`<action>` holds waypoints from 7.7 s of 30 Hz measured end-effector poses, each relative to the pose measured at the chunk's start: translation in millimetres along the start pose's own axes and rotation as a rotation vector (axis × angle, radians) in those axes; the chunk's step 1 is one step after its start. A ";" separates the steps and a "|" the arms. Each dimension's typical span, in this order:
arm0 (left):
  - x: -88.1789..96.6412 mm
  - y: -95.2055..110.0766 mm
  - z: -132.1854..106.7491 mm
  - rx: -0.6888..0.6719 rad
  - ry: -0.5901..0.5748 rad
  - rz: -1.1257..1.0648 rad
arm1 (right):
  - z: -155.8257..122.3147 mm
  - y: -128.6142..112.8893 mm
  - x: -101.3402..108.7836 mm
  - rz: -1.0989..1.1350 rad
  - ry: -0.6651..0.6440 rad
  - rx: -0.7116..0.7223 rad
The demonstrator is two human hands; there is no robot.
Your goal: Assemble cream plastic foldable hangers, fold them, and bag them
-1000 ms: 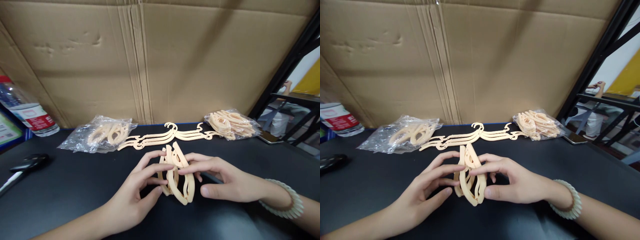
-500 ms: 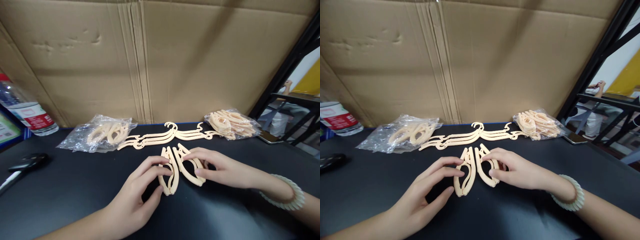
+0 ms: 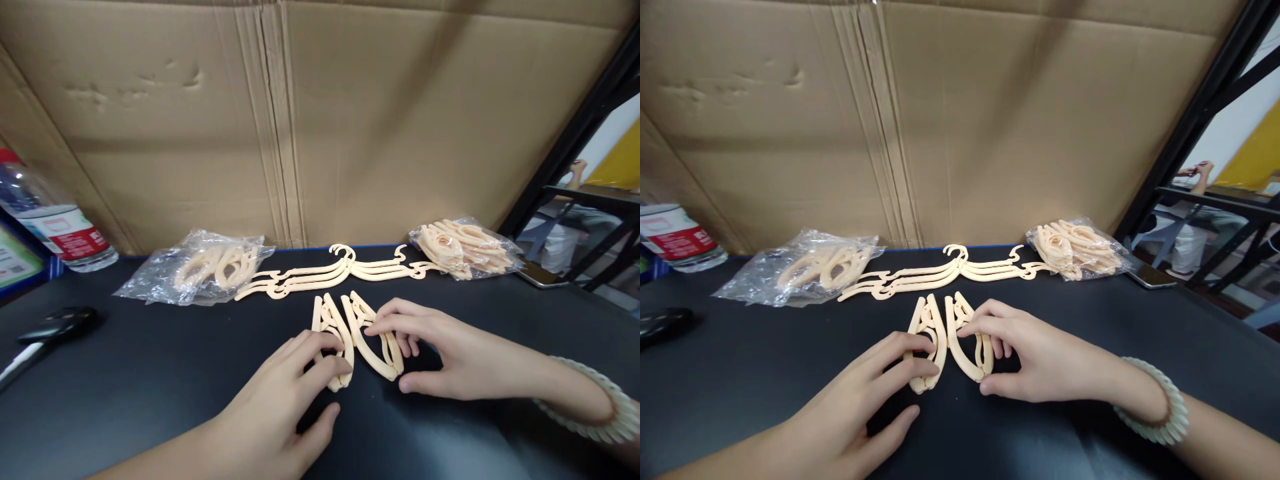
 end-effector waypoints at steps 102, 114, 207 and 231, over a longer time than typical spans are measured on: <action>29.0 -107.9 -23.5 0.646 0.700 -0.780 | -13.9 45.3 116.3 -0.390 0.968 0.109; 24.7 -17.4 -4.7 0.079 0.294 -0.241 | -5.0 1.4 66.0 -0.594 0.682 0.384; 15.0 -77.7 -5.5 0.510 0.419 -0.992 | 13.1 39.3 45.4 0.736 0.439 0.036; 14.9 -45.4 3.6 0.189 0.192 -0.935 | 11.7 -6.6 -5.1 0.670 -0.071 0.126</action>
Point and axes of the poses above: each hand's wrist, its own z-axis towards the middle knuckle, its own x-axis out of the back of the hand, y = z × x, the point moved 9 cm from there along z, towards the middle knuckle, and after that the axes turned 3 degrees about z, right-handed, at the moved point
